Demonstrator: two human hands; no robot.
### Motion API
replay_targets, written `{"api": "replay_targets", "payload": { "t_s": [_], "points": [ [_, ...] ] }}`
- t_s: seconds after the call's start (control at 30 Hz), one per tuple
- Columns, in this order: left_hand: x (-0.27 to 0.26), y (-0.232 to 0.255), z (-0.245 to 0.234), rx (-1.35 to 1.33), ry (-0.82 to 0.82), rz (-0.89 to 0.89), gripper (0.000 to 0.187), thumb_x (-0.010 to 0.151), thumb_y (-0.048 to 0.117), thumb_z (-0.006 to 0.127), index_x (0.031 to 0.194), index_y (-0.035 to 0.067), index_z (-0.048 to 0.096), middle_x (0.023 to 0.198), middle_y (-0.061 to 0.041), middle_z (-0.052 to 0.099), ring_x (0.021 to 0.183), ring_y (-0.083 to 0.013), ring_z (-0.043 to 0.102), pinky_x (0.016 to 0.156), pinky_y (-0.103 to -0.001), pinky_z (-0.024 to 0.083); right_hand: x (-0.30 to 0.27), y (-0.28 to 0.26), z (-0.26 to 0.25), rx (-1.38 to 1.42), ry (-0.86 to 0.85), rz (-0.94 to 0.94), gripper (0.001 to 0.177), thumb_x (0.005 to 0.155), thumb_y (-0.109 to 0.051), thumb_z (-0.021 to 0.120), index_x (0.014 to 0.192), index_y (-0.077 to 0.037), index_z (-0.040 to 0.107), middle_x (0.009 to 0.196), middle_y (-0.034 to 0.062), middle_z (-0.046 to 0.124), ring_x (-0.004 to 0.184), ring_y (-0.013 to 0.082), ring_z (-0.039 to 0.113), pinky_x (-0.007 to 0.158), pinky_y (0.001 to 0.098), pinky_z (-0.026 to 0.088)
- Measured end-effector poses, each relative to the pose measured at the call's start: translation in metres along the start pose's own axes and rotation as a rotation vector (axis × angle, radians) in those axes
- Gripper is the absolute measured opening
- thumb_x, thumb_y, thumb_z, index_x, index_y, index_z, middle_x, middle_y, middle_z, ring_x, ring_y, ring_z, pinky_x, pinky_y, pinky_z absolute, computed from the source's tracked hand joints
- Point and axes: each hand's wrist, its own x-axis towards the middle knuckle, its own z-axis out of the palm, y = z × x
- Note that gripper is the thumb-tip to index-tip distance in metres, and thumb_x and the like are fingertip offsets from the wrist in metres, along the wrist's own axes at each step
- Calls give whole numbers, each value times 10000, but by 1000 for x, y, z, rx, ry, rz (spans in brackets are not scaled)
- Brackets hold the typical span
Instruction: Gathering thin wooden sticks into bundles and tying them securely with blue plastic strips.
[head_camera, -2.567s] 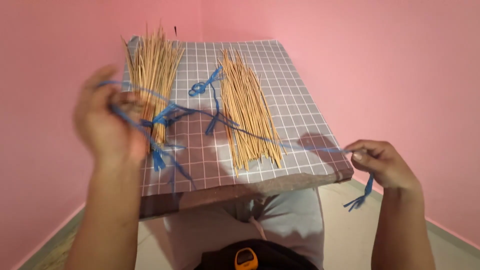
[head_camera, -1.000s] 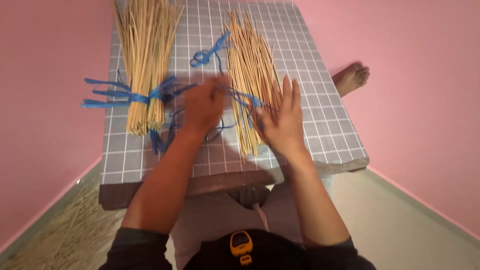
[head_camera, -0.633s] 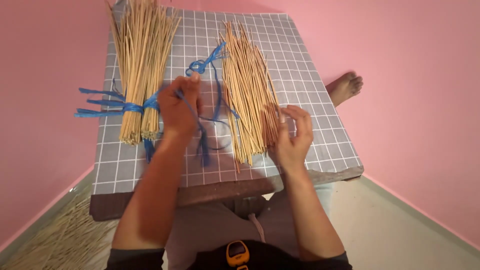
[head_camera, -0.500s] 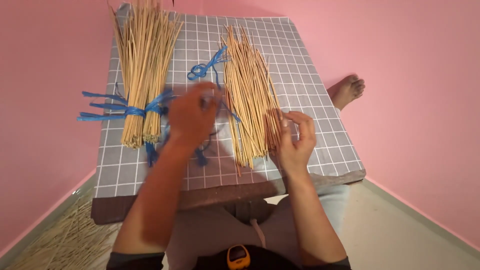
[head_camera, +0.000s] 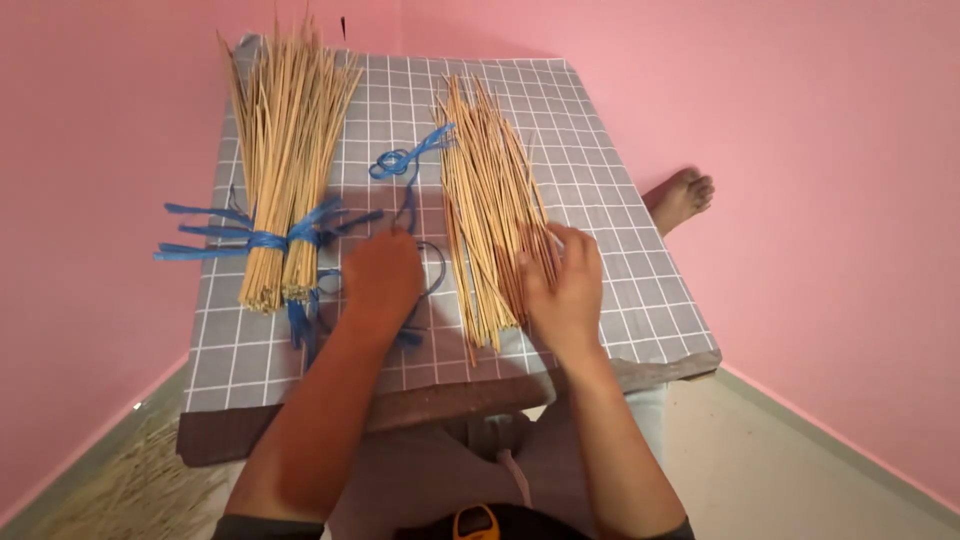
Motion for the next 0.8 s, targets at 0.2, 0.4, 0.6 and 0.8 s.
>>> {"api": "replay_targets", "payload": {
  "t_s": [0.2,0.4,0.6,0.8],
  "points": [
    [-4,-1,-31,-102,-123,-46,324,961,133,482,1132,-44,693,903,-198,750,851,-404,762,714,-544,608,39,-85,2,-383,-614,305,1181,854,-579,778,1631,22,123,1557,473,204,1450,621,215,1153,735,162],
    [-1,-5,-38,-227,-317,-83,481,992,134,366,1382,-101,520,1116,-259,714,1021,-485,716,873,-645,544,33,-76,27,-627,-862,379,1288,825,-746,673,1664,-80,-43,1657,357,72,1518,551,142,1211,624,167],
    [-5,-2,-13,-212,-241,-72,401,956,179,439,1280,7,602,1009,-189,742,950,-466,740,821,-605,577,45,-31,36,-671,-761,356,1085,823,-569,713,1658,-144,165,1593,300,293,1420,510,400,1119,594,372],
    [-3,0,-30,-188,-211,-34,447,984,324,521,1347,68,573,987,-172,734,934,-434,747,815,-587,594,59,-2,44,-714,-704,381,962,831,-566,671,1595,-107,309,1362,275,509,1321,478,497,1013,551,482]
  ]
}}
